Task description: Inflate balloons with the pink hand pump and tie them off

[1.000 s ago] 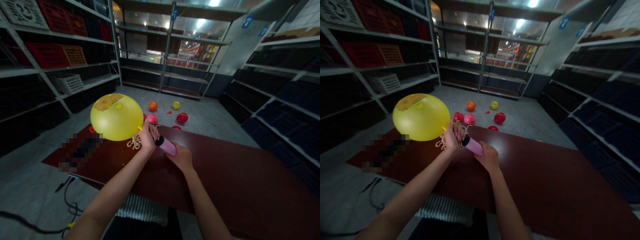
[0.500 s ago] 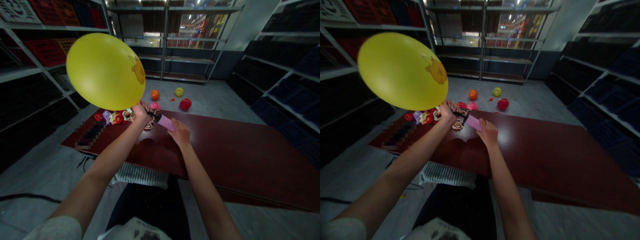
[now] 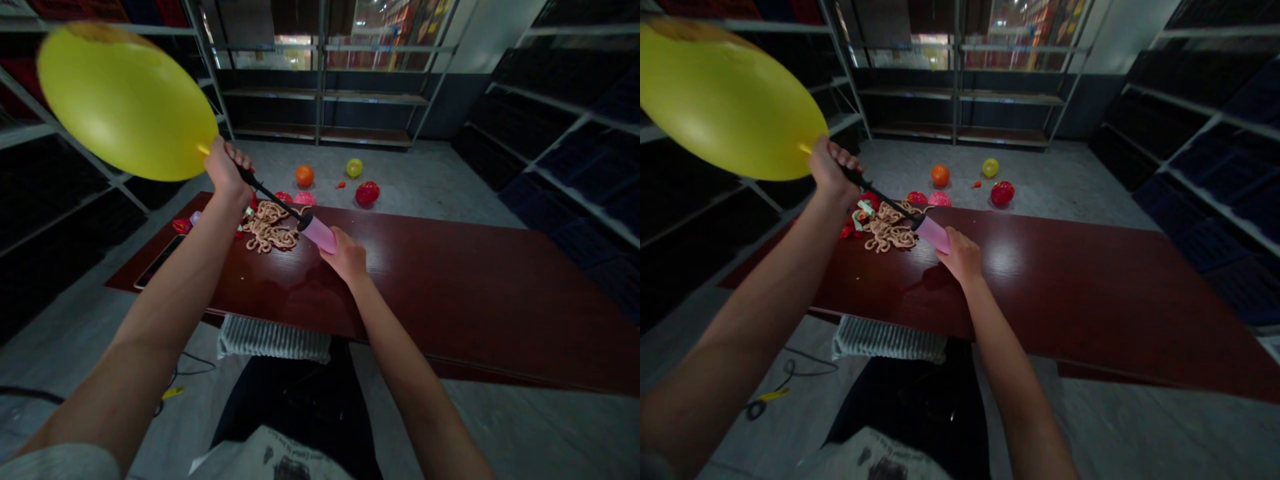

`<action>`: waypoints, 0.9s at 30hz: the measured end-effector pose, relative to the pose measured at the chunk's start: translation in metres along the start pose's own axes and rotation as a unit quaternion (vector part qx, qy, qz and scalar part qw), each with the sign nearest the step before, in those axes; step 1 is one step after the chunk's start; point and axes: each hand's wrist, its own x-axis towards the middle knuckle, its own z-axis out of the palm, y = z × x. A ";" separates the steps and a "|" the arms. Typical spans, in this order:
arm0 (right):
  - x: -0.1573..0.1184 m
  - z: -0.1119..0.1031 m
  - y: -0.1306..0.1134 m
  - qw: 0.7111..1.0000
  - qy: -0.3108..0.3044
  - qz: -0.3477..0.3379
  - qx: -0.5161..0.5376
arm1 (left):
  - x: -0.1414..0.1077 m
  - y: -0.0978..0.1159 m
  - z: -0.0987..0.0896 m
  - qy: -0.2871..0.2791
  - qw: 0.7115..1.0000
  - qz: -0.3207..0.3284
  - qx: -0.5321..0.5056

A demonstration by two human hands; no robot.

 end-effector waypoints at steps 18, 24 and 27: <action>0.000 -0.004 0.006 0.996 -0.007 0.081 -0.024 | -0.056 -0.108 -0.006 -0.076 0.990 -0.118 0.009; 0.005 -0.003 0.001 0.997 -0.051 0.007 -0.062 | -0.043 -0.100 -0.042 -0.014 0.995 -0.102 0.013; 0.010 -0.003 -0.007 0.995 -0.069 -0.029 -0.072 | -0.033 -0.094 -0.058 0.022 0.995 -0.095 0.004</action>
